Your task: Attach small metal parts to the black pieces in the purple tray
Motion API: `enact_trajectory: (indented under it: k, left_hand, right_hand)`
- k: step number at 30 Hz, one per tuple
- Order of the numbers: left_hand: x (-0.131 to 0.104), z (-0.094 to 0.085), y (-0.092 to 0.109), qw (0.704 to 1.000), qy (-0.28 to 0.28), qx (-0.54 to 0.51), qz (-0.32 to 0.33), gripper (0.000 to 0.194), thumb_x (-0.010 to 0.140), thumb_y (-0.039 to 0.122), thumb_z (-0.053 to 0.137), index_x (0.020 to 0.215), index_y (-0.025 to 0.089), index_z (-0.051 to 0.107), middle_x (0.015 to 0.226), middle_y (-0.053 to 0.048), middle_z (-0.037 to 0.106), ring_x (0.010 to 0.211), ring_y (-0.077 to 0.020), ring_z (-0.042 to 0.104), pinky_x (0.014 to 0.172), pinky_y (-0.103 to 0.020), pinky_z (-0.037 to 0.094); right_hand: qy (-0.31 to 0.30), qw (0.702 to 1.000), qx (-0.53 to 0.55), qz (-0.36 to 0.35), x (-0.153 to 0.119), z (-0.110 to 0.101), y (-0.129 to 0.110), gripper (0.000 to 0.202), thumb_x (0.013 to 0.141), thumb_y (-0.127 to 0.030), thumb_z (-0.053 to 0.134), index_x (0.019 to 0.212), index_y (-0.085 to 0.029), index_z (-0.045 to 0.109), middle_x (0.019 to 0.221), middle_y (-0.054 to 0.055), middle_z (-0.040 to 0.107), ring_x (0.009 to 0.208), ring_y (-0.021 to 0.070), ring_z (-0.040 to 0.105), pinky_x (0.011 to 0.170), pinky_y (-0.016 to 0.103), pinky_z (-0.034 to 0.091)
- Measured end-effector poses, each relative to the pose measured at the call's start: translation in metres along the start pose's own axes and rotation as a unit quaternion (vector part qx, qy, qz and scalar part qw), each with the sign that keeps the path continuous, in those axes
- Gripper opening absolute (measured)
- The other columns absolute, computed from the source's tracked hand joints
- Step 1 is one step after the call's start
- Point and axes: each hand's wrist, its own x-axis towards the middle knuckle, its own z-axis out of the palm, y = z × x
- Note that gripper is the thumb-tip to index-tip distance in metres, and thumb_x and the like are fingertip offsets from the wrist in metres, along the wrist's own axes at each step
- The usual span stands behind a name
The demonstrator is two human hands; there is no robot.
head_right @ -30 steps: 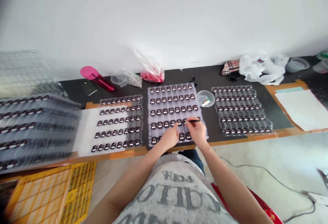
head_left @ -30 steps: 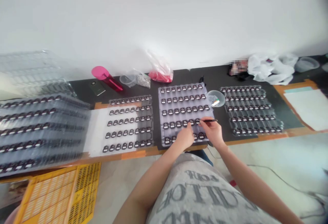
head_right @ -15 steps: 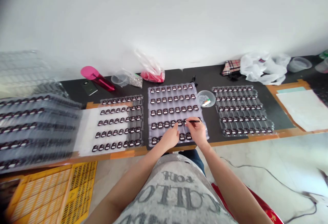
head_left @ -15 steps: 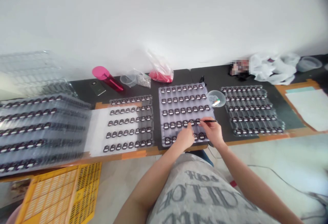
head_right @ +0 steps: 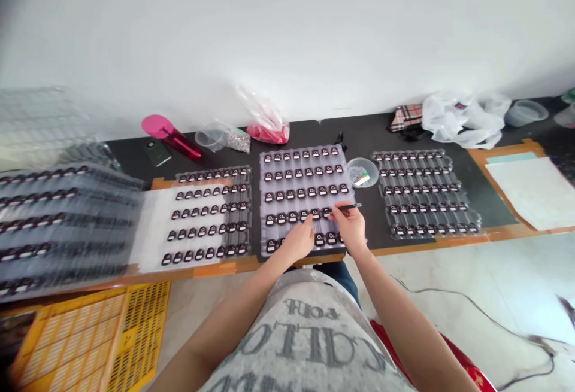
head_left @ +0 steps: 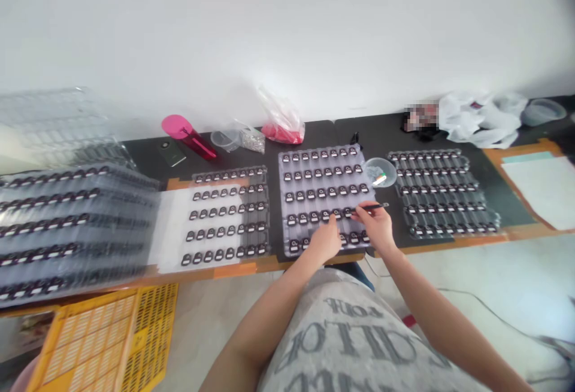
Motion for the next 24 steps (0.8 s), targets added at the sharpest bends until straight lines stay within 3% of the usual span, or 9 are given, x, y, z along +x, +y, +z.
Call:
enact_trajectory:
  k: [16,24]
  left_hand:
    - [-0.0004,0.0011,0.0003,1.000,-0.010,0.013,0.002,0.052,0.088,0.022,0.032,0.137,0.009,0.019,0.094,-0.017,0.065,0.086,-0.0230,0.063,0.071,-0.029,0.043]
    - [-0.0007,-0.0009,0.0009,1.000,-0.011,0.008,0.001,0.051,0.088,0.022,0.032,0.136,0.008,0.022,0.094,-0.017,0.065,0.085,-0.0230,0.063,0.069,-0.029,0.043]
  right_hand:
    - [0.011,0.999,0.029,0.011,0.0009,0.0033,-0.0026,0.028,0.061,-0.033,0.071,0.080,-0.018,0.057,0.061,-0.002,0.062,0.062,0.0173,0.066,0.068,0.034,0.058]
    - [0.034,0.993,0.101,0.056,0.0068,0.0037,-0.0015,0.029,0.056,-0.030,0.075,0.075,-0.017,0.056,0.057,-0.004,0.060,0.056,0.0137,0.064,0.060,0.027,0.059]
